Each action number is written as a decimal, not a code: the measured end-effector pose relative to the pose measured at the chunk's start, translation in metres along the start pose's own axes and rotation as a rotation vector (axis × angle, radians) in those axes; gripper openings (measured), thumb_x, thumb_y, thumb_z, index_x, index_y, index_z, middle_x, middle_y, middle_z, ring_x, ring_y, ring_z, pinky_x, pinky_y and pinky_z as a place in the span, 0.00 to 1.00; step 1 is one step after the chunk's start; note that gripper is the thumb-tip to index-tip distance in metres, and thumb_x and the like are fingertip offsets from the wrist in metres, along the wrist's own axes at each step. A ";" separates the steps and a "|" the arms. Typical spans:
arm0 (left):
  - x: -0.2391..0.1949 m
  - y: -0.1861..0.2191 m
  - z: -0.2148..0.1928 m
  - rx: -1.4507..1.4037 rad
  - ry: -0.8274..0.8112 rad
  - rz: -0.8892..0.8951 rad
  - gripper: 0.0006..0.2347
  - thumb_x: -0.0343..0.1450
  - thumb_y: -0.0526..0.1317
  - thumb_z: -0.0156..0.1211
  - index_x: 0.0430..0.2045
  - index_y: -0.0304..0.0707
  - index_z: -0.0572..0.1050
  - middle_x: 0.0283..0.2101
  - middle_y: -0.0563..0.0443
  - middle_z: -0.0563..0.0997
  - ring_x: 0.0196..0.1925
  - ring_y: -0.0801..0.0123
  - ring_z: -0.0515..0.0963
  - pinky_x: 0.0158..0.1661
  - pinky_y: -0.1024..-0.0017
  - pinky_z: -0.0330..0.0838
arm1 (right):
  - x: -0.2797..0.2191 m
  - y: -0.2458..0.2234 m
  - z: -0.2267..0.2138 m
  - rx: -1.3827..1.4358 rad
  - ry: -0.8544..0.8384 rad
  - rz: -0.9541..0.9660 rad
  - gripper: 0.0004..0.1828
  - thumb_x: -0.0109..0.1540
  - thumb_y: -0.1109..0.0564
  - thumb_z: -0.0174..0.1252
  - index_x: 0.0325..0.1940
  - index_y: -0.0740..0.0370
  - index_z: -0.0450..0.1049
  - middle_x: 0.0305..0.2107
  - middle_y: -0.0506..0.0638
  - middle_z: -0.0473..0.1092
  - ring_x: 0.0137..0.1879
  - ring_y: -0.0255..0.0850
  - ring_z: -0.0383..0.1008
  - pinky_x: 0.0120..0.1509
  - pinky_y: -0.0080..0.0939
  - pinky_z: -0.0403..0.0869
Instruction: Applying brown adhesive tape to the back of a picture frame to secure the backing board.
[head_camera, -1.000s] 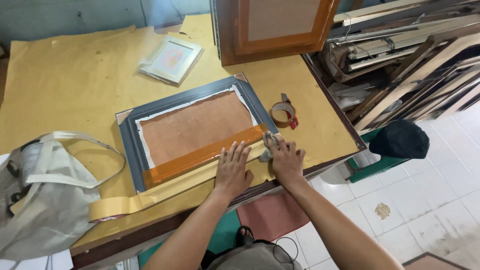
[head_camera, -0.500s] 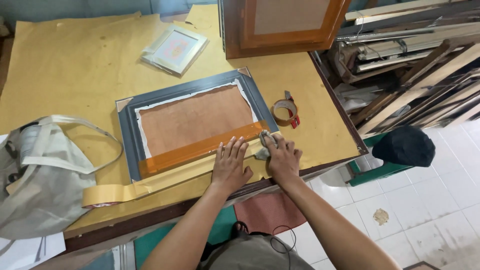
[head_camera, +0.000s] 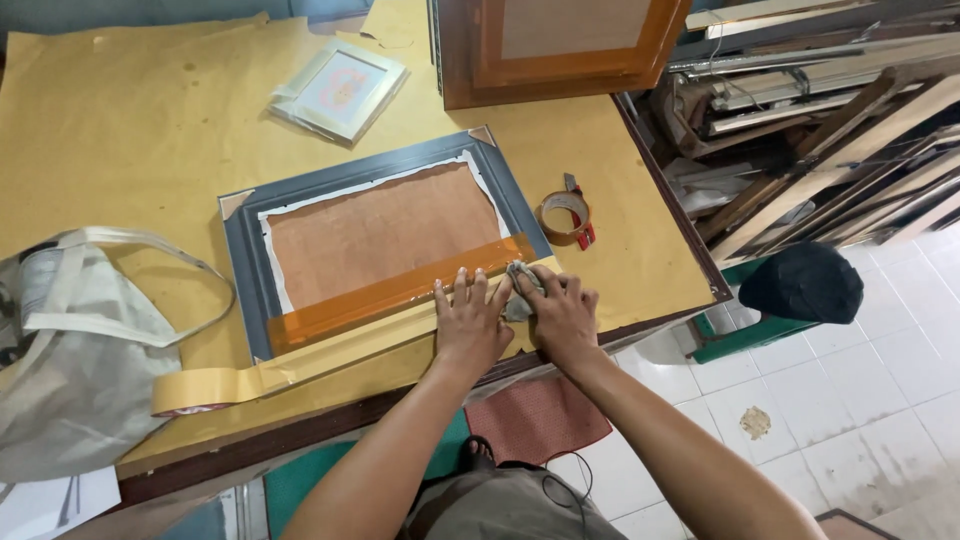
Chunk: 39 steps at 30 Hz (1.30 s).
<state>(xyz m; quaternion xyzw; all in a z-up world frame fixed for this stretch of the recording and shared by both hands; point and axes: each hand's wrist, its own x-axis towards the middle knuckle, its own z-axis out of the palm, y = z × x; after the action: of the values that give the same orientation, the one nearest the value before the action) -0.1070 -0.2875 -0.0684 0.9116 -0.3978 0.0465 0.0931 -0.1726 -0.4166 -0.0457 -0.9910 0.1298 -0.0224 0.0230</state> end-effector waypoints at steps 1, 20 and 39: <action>0.001 0.000 0.000 0.005 -0.018 0.001 0.28 0.56 0.46 0.49 0.53 0.52 0.56 0.52 0.41 0.62 0.58 0.44 0.56 0.50 0.38 0.48 | 0.001 0.001 -0.001 0.003 -0.013 -0.006 0.31 0.51 0.55 0.50 0.58 0.40 0.55 0.53 0.42 0.50 0.51 0.48 0.53 0.48 0.51 0.58; 0.019 0.018 -0.058 0.020 -0.438 -0.082 0.29 0.62 0.45 0.50 0.59 0.55 0.48 0.55 0.39 0.56 0.60 0.41 0.48 0.50 0.33 0.43 | 0.009 0.023 -0.008 0.134 -0.222 0.404 0.26 0.56 0.61 0.39 0.59 0.47 0.56 0.56 0.42 0.53 0.57 0.41 0.52 0.53 0.45 0.58; -0.003 -0.014 -0.030 -0.211 -0.236 -0.062 0.29 0.57 0.47 0.54 0.55 0.50 0.57 0.57 0.45 0.56 0.63 0.50 0.49 0.58 0.46 0.41 | 0.117 0.144 0.036 0.423 -0.200 0.553 0.31 0.50 0.42 0.53 0.53 0.56 0.60 0.43 0.54 0.67 0.56 0.51 0.63 0.56 0.53 0.64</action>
<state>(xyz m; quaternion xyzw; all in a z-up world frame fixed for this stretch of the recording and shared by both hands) -0.0993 -0.2693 -0.0411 0.9076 -0.3805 -0.1058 0.1424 -0.0946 -0.5849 -0.0846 -0.8890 0.3825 0.0554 0.2456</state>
